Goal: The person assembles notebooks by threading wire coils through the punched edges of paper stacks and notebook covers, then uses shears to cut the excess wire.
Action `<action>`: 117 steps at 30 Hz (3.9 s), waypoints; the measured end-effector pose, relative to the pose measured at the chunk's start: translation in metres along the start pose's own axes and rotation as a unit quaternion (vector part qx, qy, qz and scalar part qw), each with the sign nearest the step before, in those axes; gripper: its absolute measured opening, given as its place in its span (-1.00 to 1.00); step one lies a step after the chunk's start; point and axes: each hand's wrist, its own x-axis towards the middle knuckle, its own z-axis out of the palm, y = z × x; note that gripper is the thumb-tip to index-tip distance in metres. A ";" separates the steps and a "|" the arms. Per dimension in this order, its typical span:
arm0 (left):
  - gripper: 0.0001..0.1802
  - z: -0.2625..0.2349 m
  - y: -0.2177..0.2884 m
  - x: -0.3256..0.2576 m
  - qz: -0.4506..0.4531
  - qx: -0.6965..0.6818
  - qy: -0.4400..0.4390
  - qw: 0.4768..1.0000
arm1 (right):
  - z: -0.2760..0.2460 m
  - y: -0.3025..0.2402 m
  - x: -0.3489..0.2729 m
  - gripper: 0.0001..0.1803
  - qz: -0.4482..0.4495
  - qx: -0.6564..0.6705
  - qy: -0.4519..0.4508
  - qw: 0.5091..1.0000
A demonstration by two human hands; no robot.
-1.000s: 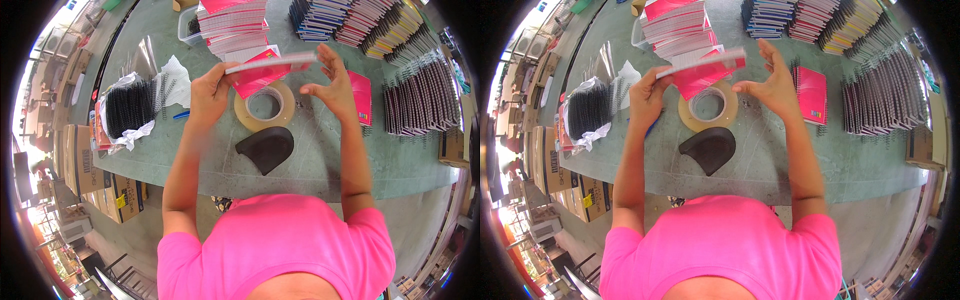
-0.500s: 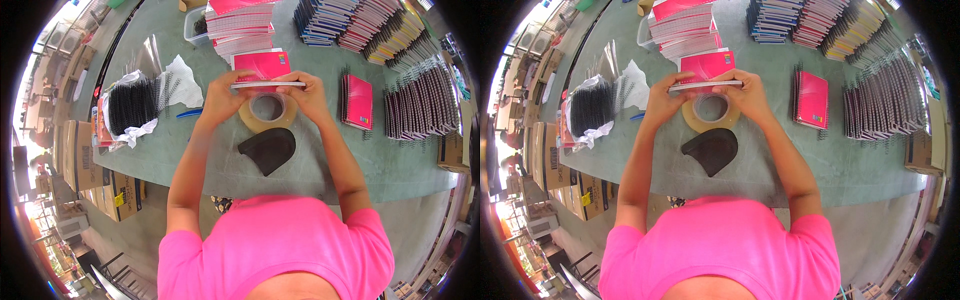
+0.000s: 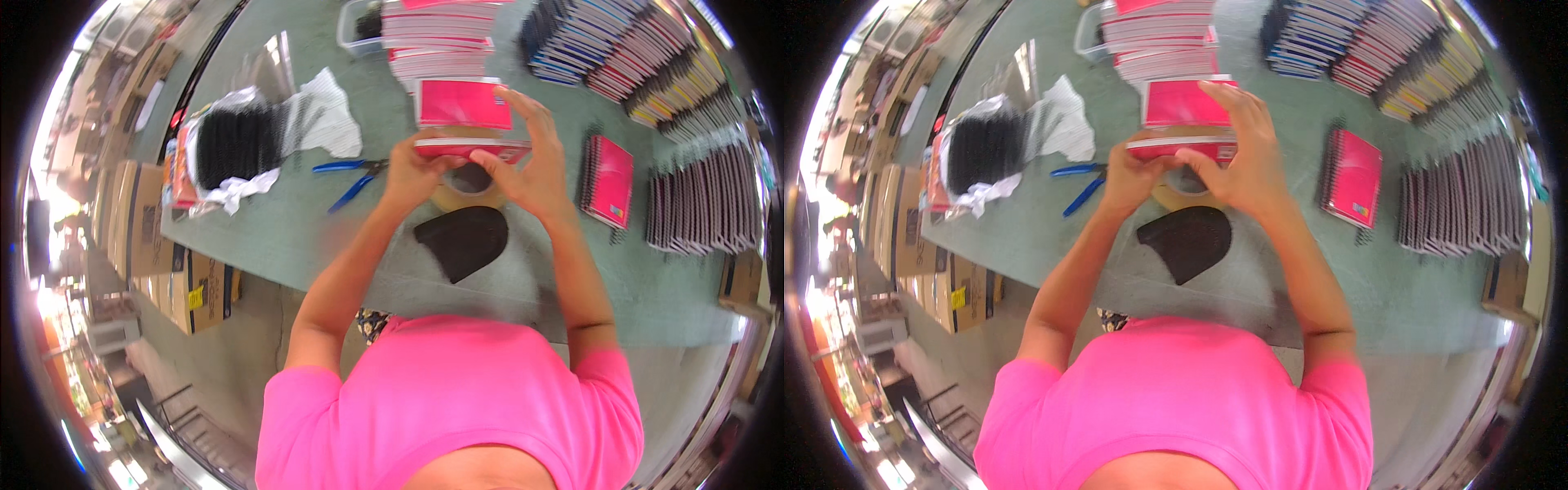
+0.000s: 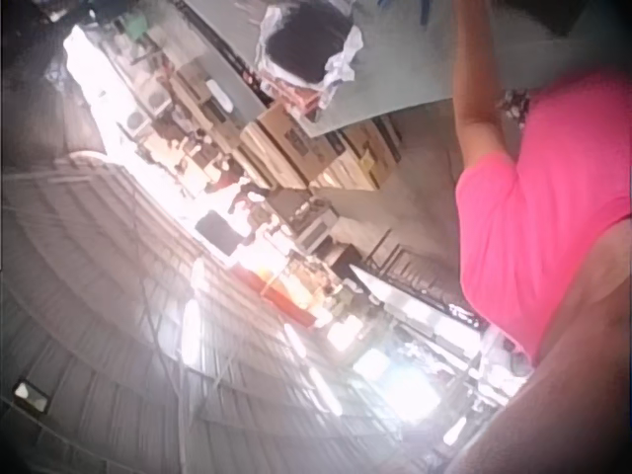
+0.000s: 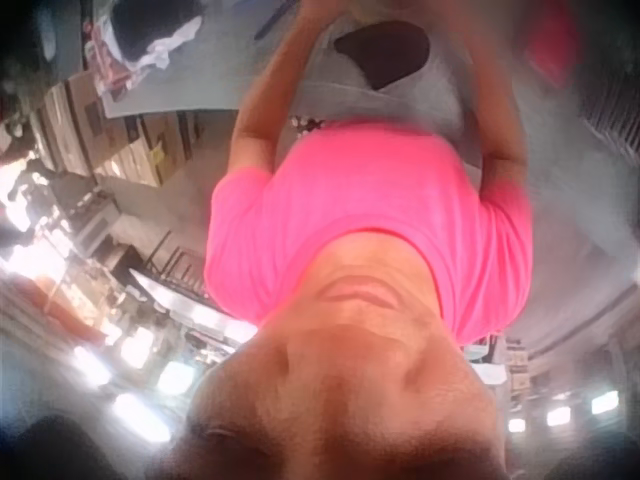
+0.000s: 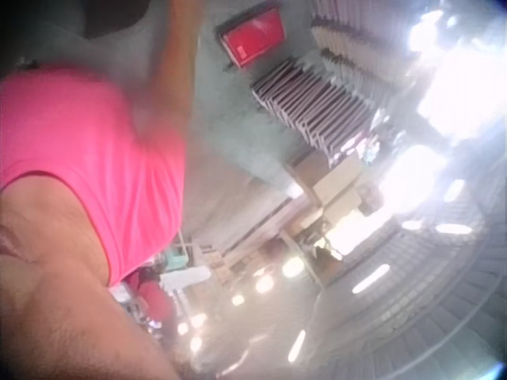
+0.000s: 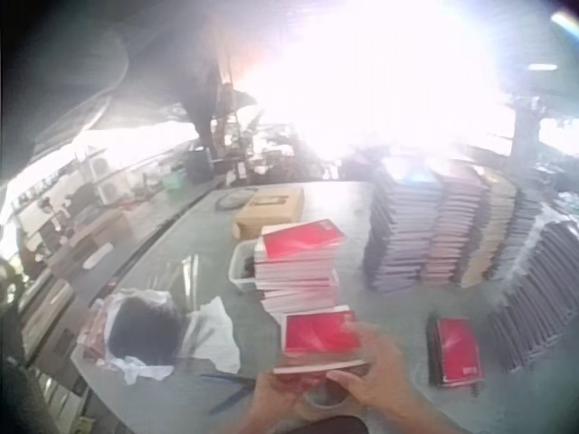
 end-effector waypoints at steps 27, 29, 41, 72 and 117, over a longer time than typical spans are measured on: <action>-0.67 -0.144 0.056 0.042 0.125 0.556 0.234 0.788 | 0.020 -0.010 0.011 -0.84 -0.008 -0.094 -0.203 0.975; -0.64 -0.100 0.071 0.022 0.083 0.465 0.136 0.871 | 0.024 0.002 0.014 -0.79 0.008 -0.117 -0.221 0.968; -0.82 -0.027 0.043 -0.025 0.180 0.376 0.119 0.901 | 0.022 -0.011 0.017 -0.81 0.056 -0.036 -0.238 0.969; -0.72 -0.040 0.055 -0.015 0.192 0.394 0.046 0.897 | 0.023 -0.016 0.011 -0.78 -0.051 -0.075 -0.271 0.958; -0.57 -0.035 0.113 -0.026 0.322 0.471 0.120 0.812 | -0.005 0.044 -0.010 -0.79 0.308 0.398 -0.193 0.842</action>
